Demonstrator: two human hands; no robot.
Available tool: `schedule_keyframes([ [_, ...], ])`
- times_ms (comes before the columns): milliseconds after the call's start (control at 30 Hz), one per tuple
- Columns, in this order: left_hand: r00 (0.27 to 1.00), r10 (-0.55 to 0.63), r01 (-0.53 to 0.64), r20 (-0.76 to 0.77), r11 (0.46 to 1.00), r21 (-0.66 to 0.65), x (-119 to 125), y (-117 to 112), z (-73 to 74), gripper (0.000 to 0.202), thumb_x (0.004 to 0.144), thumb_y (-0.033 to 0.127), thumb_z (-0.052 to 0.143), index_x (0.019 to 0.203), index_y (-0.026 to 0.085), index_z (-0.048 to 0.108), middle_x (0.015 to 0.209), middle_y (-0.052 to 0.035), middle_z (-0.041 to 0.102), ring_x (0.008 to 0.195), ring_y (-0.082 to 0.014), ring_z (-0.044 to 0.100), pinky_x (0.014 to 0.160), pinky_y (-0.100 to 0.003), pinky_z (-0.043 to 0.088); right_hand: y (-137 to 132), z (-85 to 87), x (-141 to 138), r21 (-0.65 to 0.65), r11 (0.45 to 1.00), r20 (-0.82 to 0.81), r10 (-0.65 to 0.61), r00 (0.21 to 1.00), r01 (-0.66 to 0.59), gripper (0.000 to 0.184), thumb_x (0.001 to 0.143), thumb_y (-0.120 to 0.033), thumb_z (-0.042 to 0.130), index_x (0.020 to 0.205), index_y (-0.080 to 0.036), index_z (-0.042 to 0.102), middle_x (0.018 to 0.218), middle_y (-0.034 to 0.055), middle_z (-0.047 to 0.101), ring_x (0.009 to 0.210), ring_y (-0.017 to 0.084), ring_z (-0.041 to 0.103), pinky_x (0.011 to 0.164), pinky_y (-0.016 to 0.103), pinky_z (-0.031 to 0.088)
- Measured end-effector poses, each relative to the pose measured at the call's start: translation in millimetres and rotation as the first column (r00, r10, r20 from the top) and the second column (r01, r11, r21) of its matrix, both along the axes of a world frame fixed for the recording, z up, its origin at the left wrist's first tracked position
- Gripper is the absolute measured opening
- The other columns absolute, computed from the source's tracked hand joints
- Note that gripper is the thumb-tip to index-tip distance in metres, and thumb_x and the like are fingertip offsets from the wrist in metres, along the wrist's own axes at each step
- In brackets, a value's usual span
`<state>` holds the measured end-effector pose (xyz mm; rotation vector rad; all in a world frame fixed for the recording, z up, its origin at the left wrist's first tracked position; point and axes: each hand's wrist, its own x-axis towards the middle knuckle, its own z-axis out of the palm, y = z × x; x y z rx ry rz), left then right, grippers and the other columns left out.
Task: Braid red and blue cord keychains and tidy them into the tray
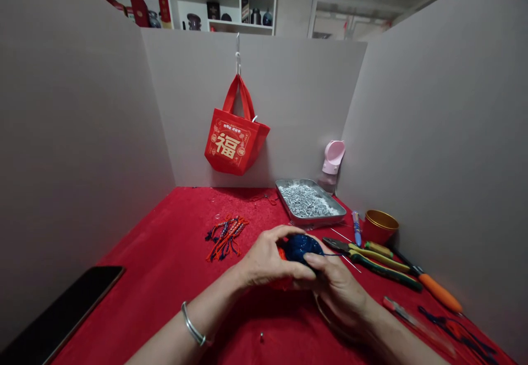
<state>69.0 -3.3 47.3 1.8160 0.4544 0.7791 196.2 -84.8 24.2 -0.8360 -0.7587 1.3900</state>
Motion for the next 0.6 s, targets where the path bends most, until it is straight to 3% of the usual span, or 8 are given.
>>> schedule_keyframes([
  [67,0.972,0.223,-0.222,0.077,0.975,-0.012,3.0,1.2,-0.2,0.041,0.066,0.037,0.066,0.102,0.018,0.059,0.094,-0.0056,0.062,0.081,-0.0175,0.055,0.075,-0.029,0.042,2.3,2.5,6.8,-0.014,0.997,-0.025,-0.073,0.997,0.073,0.028,0.07,-0.027,0.066,0.097,-0.019,0.061,0.089,0.005,0.065,0.073,0.019,0.062,0.065,0.033,0.05],
  [133,0.891,0.419,-0.422,0.178,0.907,-0.023,5.0,3.7,-0.7,0.031,0.077,0.041,0.053,0.096,0.018,0.058,0.091,-0.0053,0.06,0.08,-0.0165,0.054,0.076,-0.028,0.041,4.1,2.6,10.9,-0.051,0.99,-0.078,-0.133,0.988,0.129,0.021,0.069,-0.029,0.067,0.086,-0.017,0.064,0.082,0.0042,0.067,0.072,0.018,0.062,0.068,0.034,0.05],
  [233,0.778,0.568,-0.581,0.269,0.813,-0.037,8.1,3.8,-6.6,0.03,0.085,0.043,0.039,0.089,0.019,0.055,0.088,-0.0044,0.057,0.086,-0.0172,0.051,0.081,-0.028,0.038,3.9,-2.0,6.7,-0.099,0.988,-0.193,-0.14,0.971,0.122,0.017,0.067,-0.03,0.069,0.077,-0.017,0.065,0.075,0.002,0.067,0.072,0.017,0.061,0.071,0.034,0.05],
  [333,0.793,0.562,-0.567,0.234,0.822,-0.053,13.1,-4.0,-20.8,0.035,0.087,0.045,0.032,0.091,0.019,0.055,0.086,-0.0047,0.055,0.084,-0.0177,0.05,0.081,-0.029,0.038,0.4,-9.7,-3.4,-0.14,0.99,-0.271,-0.037,0.962,-0.002,0.02,0.066,-0.033,0.068,0.079,-0.017,0.065,0.075,0.0022,0.067,0.073,0.018,0.06,0.071,0.034,0.049],
  [433,0.867,0.479,-0.491,0.134,0.868,0.076,18.1,-15.9,-33.5,0.043,0.089,0.043,0.024,0.097,0.021,0.06,0.095,-0.0063,0.056,0.093,-0.0194,0.05,0.088,-0.032,0.035,-4.9,-16.6,-8.7,-0.177,0.98,-0.287,0.04,0.957,-0.094,0.03,0.064,-0.039,0.066,0.082,-0.016,0.066,0.077,0.0052,0.067,0.076,0.021,0.06,0.069,0.035,0.048],
  [500,0.917,0.395,-0.399,0.052,0.906,0.142,20.5,-22.9,-35.1,0.046,0.09,0.04,0.019,0.106,0.025,0.06,0.107,-0.0051,0.056,0.103,-0.0203,0.047,0.096,-0.035,0.028,-8.2,-17.5,-8.0,-0.186,0.981,-0.227,0.008,0.974,-0.051,0.029,0.061,-0.038,0.067,0.081,-0.017,0.065,0.076,0.0048,0.067,0.075,0.021,0.059,0.068,0.033,0.048],
  [600,0.961,0.275,-0.269,-0.024,0.953,0.136,22.0,-26.3,-28.5,0.046,0.091,0.039,0.015,0.123,0.032,0.048,0.125,-0.0008,0.049,0.119,-0.0195,0.038,0.103,-0.037,0.018,-7.0,-8.0,2.1,-0.146,0.987,-0.074,-0.079,0.994,0.068,0.024,0.059,-0.031,0.067,0.08,-0.02,0.062,0.075,0.0012,0.065,0.069,0.018,0.058,0.065,0.03,0.047],
])
